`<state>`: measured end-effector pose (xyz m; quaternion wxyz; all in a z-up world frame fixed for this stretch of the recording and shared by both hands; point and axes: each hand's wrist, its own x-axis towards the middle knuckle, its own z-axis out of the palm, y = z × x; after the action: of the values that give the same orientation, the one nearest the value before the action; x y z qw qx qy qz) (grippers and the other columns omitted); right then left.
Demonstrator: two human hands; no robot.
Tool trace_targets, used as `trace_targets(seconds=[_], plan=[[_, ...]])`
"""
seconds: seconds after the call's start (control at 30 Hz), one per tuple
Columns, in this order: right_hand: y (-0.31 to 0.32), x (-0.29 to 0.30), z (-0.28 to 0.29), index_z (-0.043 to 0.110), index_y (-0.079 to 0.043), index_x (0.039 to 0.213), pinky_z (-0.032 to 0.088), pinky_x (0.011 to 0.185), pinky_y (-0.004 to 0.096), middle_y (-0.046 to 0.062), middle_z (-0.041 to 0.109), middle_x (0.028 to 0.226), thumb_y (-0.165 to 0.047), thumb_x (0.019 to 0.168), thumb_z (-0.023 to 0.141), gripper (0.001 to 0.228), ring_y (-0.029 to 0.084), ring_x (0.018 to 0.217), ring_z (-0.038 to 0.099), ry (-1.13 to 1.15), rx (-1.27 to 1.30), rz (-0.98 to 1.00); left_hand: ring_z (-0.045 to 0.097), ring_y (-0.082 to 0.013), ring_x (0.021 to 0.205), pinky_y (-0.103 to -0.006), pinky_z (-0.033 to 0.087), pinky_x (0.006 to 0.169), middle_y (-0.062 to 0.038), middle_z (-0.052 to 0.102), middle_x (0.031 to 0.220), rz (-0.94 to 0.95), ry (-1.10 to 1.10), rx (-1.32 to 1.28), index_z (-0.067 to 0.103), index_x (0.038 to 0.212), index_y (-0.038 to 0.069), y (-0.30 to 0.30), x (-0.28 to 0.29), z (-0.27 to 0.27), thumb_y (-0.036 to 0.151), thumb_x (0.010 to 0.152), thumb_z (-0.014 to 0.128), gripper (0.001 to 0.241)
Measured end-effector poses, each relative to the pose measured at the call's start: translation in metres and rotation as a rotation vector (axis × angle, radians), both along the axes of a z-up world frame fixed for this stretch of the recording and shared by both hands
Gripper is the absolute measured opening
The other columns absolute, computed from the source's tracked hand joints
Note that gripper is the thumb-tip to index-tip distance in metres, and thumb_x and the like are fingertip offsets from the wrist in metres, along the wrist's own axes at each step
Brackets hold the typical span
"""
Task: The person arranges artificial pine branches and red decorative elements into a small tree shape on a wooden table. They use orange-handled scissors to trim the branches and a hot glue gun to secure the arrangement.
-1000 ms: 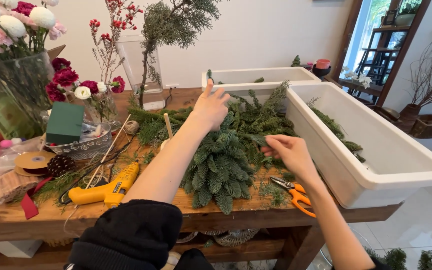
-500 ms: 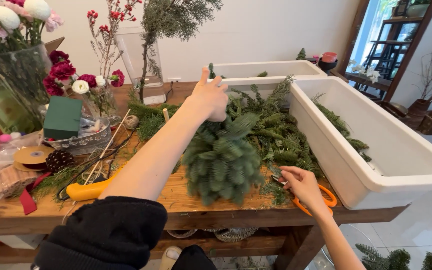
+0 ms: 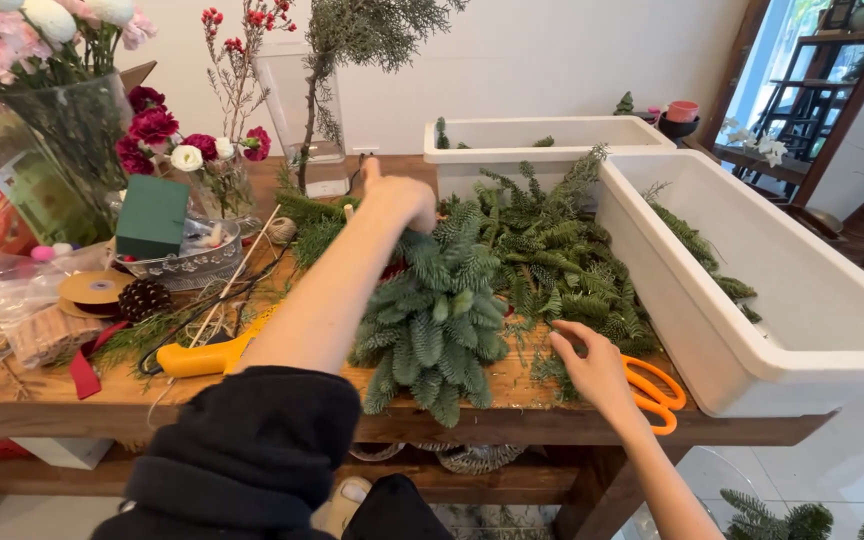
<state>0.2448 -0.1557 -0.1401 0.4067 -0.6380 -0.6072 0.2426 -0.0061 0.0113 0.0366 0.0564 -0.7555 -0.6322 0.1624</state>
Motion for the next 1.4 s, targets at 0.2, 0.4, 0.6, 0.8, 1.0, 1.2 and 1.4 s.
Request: trace_targets(seconds=[0.2,0.4,0.6,0.8,1.0,1.2,1.4], plan=[[-0.021,-0.025,0.000,0.070,-0.010,0.128,0.053,0.095,0.051,0.022,0.072,0.116,-0.032,0.102,0.056,0.036,0.040,0.113,0.065,0.144,0.106,-0.010,0.072,-0.0246,0.064,-0.0378,0.054,0.072,-0.014,0.073,0.082,-0.046,-0.991,0.100,0.073,0.110,0.001,-0.030,-0.063,0.022,0.015,0.090,0.058,0.028],[-0.006,-0.035,-0.040,0.075,-0.011,0.116,0.054,0.088,0.046,0.018,0.076,0.099,-0.024,0.101,0.063,0.024,0.033,0.101,0.070,0.225,0.304,0.023,0.072,-0.0211,0.063,-0.0305,0.055,0.071,-0.012,0.073,0.079,-0.112,-1.148,0.174,0.075,0.106,0.007,-0.085,-0.078,-0.012,0.013,0.088,0.069,0.020],[0.007,-0.020,-0.062,0.077,-0.007,0.107,0.053,0.085,0.042,0.017,0.076,0.090,-0.021,0.103,0.061,0.021,0.026,0.090,0.070,0.342,0.352,-0.003,0.071,-0.0192,0.060,-0.0319,0.057,0.072,-0.009,0.074,0.084,-0.057,-1.094,0.145,0.078,0.097,0.016,-0.070,-0.062,-0.025,0.028,0.087,0.072,0.017],[0.001,-0.018,-0.060,0.079,-0.009,0.097,0.052,0.075,0.032,0.010,0.074,0.075,-0.018,0.101,0.062,0.019,0.015,0.079,0.067,0.365,0.400,0.022,0.044,-0.0166,0.044,-0.0289,0.048,0.059,0.000,0.048,0.057,-0.063,-0.882,0.163,0.066,0.068,0.011,-0.007,-0.068,-0.049,0.004,0.078,0.058,0.014],[0.002,-0.019,-0.064,0.079,-0.010,0.094,0.047,0.064,0.026,0.007,0.074,0.073,-0.023,0.102,0.063,0.023,0.010,0.069,0.063,0.343,0.394,0.028,0.060,-0.0264,0.062,-0.0413,0.052,0.067,-0.011,0.058,0.076,-0.128,-0.737,0.265,0.065,0.087,0.002,-0.019,-0.047,-0.043,0.003,0.072,0.061,0.016],[0.001,-0.017,-0.062,0.079,-0.009,0.092,0.049,0.064,0.028,0.009,0.074,0.071,-0.022,0.101,0.064,0.022,0.013,0.070,0.064,0.355,0.396,0.034,0.021,-0.0114,0.047,-0.0266,0.035,0.052,0.007,0.026,0.057,-0.226,-0.771,0.272,0.036,0.061,0.014,-0.033,-0.049,-0.027,-0.010,0.065,0.051,0.029],[0.015,-0.014,-0.076,0.079,-0.009,0.091,0.050,0.065,0.030,0.009,0.073,0.070,-0.018,0.101,0.064,0.020,0.015,0.071,0.065,0.321,0.425,0.043,0.067,-0.0442,0.098,-0.0538,0.052,0.088,-0.027,0.071,0.102,-0.242,-0.962,0.238,0.072,0.113,-0.006,-0.087,-0.049,-0.018,-0.002,0.087,0.062,0.028]])
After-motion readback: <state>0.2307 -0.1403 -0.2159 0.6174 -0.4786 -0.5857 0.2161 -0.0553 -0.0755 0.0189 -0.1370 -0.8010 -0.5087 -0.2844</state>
